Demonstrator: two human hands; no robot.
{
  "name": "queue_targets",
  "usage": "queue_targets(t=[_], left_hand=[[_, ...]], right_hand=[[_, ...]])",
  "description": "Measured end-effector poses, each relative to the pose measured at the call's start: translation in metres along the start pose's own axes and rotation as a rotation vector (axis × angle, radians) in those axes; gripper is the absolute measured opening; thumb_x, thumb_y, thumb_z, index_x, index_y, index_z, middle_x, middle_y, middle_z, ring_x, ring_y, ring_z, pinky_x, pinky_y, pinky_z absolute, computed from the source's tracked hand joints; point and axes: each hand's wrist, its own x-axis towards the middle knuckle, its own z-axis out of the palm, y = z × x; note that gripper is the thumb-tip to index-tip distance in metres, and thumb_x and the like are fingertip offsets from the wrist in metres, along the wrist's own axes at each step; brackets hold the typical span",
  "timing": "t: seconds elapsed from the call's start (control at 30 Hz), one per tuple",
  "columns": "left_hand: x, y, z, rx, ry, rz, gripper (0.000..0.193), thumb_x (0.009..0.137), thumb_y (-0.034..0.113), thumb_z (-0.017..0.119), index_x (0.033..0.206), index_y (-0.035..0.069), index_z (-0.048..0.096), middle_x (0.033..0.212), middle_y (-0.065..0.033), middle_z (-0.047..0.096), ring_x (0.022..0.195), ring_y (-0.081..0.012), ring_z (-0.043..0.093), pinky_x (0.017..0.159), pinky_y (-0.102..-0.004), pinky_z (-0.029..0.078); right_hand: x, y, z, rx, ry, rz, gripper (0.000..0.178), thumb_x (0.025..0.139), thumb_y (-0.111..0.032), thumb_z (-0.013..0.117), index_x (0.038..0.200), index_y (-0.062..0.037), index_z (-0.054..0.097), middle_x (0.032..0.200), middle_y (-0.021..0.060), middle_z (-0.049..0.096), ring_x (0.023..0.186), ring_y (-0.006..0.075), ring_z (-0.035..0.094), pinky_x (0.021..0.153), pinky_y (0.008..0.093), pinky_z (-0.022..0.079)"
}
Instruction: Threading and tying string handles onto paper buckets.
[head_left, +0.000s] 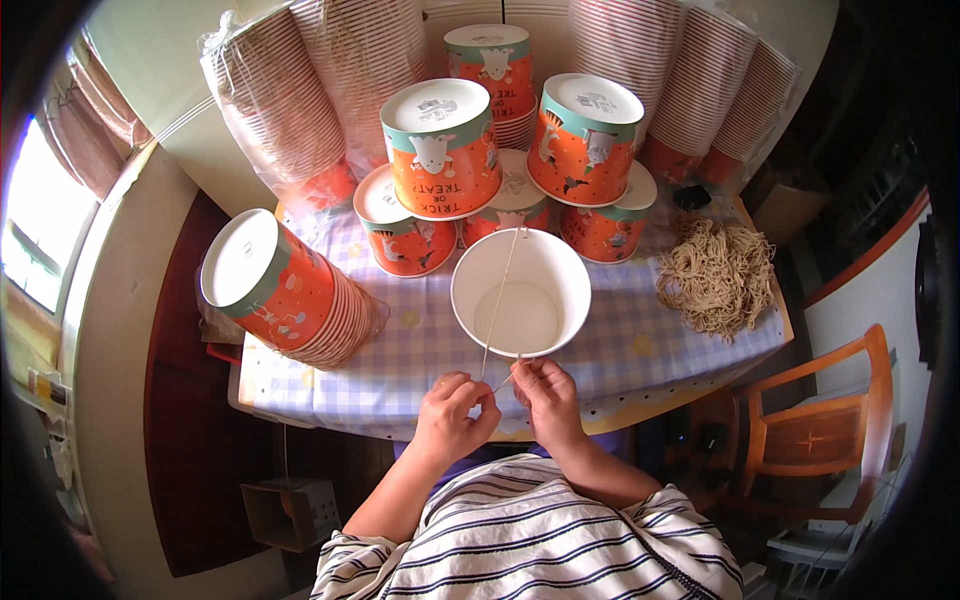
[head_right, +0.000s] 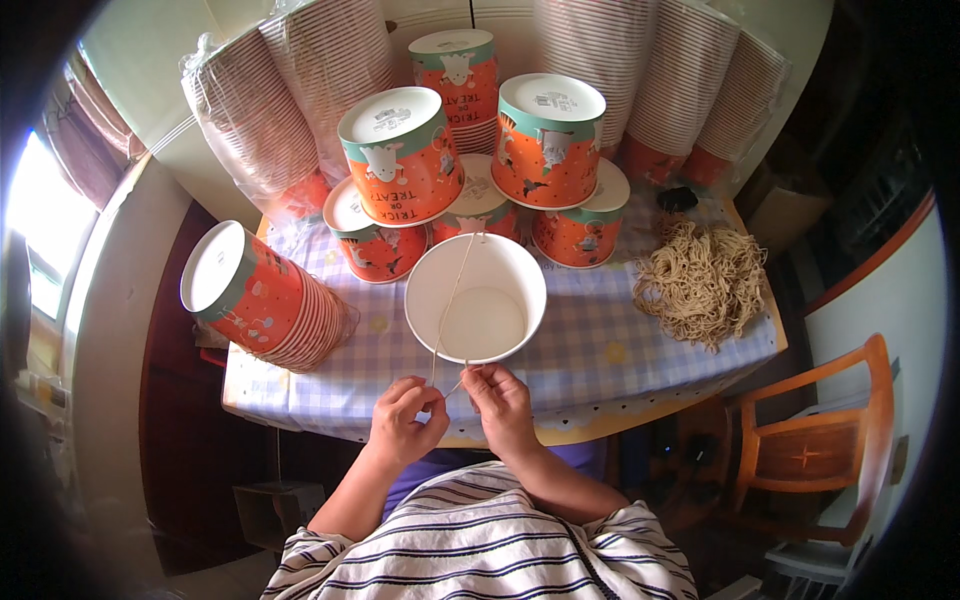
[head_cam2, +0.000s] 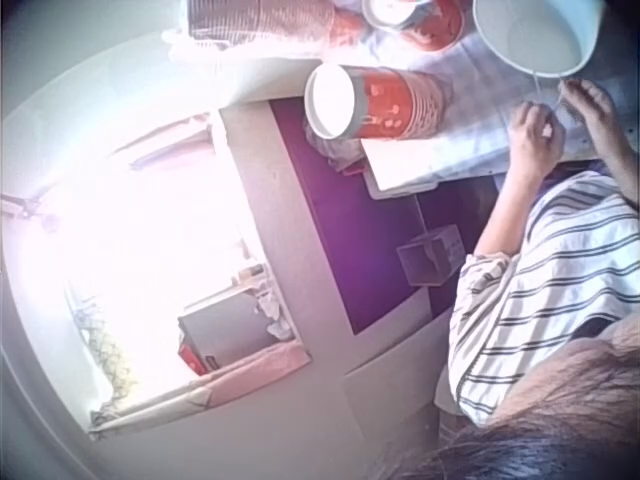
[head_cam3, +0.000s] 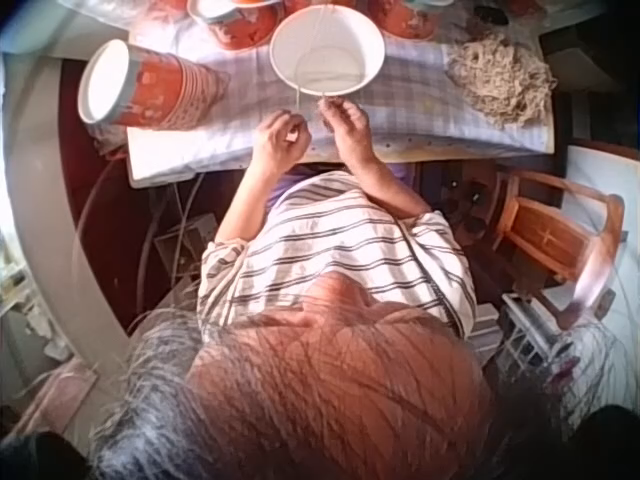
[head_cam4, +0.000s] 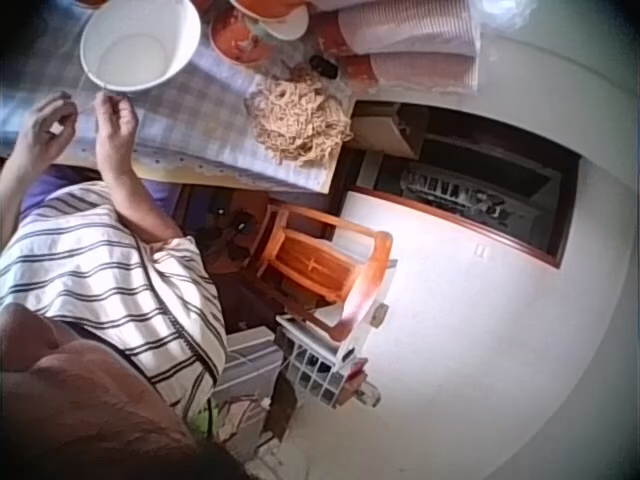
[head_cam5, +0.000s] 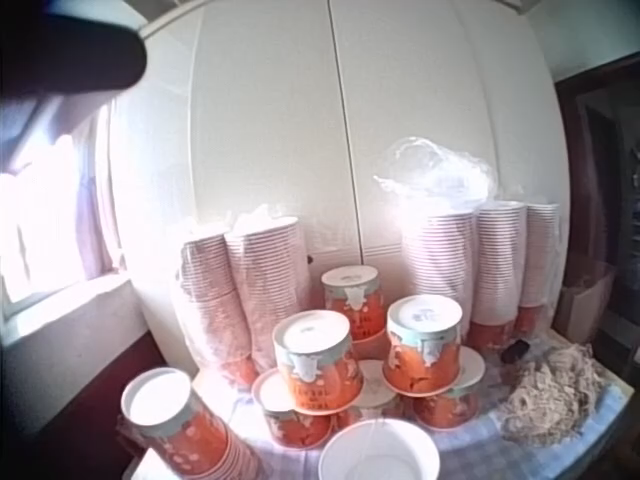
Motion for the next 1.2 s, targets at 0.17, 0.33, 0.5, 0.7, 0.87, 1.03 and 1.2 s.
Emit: queue_targets(t=[0.17, 0.33, 0.5, 0.7, 0.87, 1.03, 1.2], left_hand=[[-0.001, -0.011, -0.006, 0.082, 0.034, 0.008, 0.015, 0.062, -0.003, 0.064, 0.073, 0.006, 0.06, 0.066, -0.0064, 0.056, 0.06, -0.0243, 0.056, 0.06, -0.0342, 0.046], [0.004, -0.011, -0.012, 0.218, 0.029, 0.001, 0.012, 0.064, 0.0, 0.066, 0.072, 0.007, 0.061, 0.066, -0.0039, 0.055, 0.059, -0.0231, 0.054, 0.06, -0.0352, 0.043], [0.005, -0.002, -0.005, 0.338, 0.022, -0.067, 0.021, 0.066, 0.002, 0.068, 0.087, 0.007, 0.064, 0.078, -0.0075, 0.058, 0.067, -0.0251, 0.056, 0.06, -0.0363, 0.044], [0.01, 0.01, 0.012, 0.1, 0.069, 0.056, 0.034, 0.069, -0.003, 0.068, 0.102, 0.004, 0.063, 0.096, -0.0152, 0.06, 0.077, -0.0264, 0.062, 0.06, -0.0314, 0.051], [0.005, -0.003, 0.022, -0.081, -0.015, -0.102, 0.03, 0.075, -0.005, 0.065, 0.104, 0.002, 0.062, 0.09, -0.0138, 0.065, 0.071, -0.0249, 0.065, 0.059, -0.0295, 0.052], [0.007, 0.001, 0.021, -0.074, -0.01, -0.09, 0.022, 0.075, -0.004, 0.066, 0.097, 0.002, 0.064, 0.082, -0.0129, 0.066, 0.069, -0.026, 0.066, 0.06, -0.0311, 0.053], [0.004, 0.0, 0.025, -0.067, 0.039, -0.042, 0.021, 0.074, -0.005, 0.066, 0.094, 0.002, 0.064, 0.082, -0.0132, 0.067, 0.071, -0.0271, 0.066, 0.061, -0.0316, 0.053]], right_hand=[[0.002, -0.001, -0.001, 0.111, 0.011, 0.006, 0.014, 0.093, -0.017, 0.062, 0.096, -0.003, 0.062, 0.075, -0.0011, 0.057, 0.055, 0.0031, 0.042, 0.049, 0.0182, 0.032], [0.002, 0.0, 0.001, 0.091, 0.024, 0.032, 0.015, 0.093, -0.018, 0.061, 0.095, -0.0035, 0.063, 0.075, -0.0012, 0.057, 0.055, 0.0029, 0.042, 0.049, 0.0181, 0.032], [0.005, 0.001, 0.0, 0.064, 0.013, 0.051, 0.016, 0.093, -0.019, 0.062, 0.096, -0.0038, 0.063, 0.074, -0.0014, 0.058, 0.054, 0.0023, 0.042, 0.048, 0.0172, 0.032], [0.007, 0.008, -0.008, 0.054, -0.022, 0.018, 0.017, 0.092, -0.019, 0.063, 0.098, -0.0037, 0.064, 0.073, -0.0021, 0.059, 0.056, 0.0014, 0.043, 0.049, 0.017, 0.032], [0.006, 0.003, -0.006, 0.034, -0.011, 0.025, 0.017, 0.092, -0.019, 0.063, 0.099, -0.0037, 0.064, 0.074, -0.0025, 0.06, 0.057, 0.0017, 0.044, 0.05, 0.017, 0.033], [0.005, 0.003, -0.008, 0.047, -0.001, 0.053, 0.017, 0.092, -0.018, 0.064, 0.1, -0.0037, 0.063, 0.074, -0.0028, 0.06, 0.059, 0.0019, 0.044, 0.052, 0.0173, 0.035], [0.001, 0.004, -0.007, 0.104, -0.026, 0.023, 0.012, 0.091, -0.012, 0.063, 0.1, -0.0041, 0.063, 0.08, -0.0034, 0.061, 0.063, 0.0011, 0.045, 0.055, 0.0166, 0.035]])
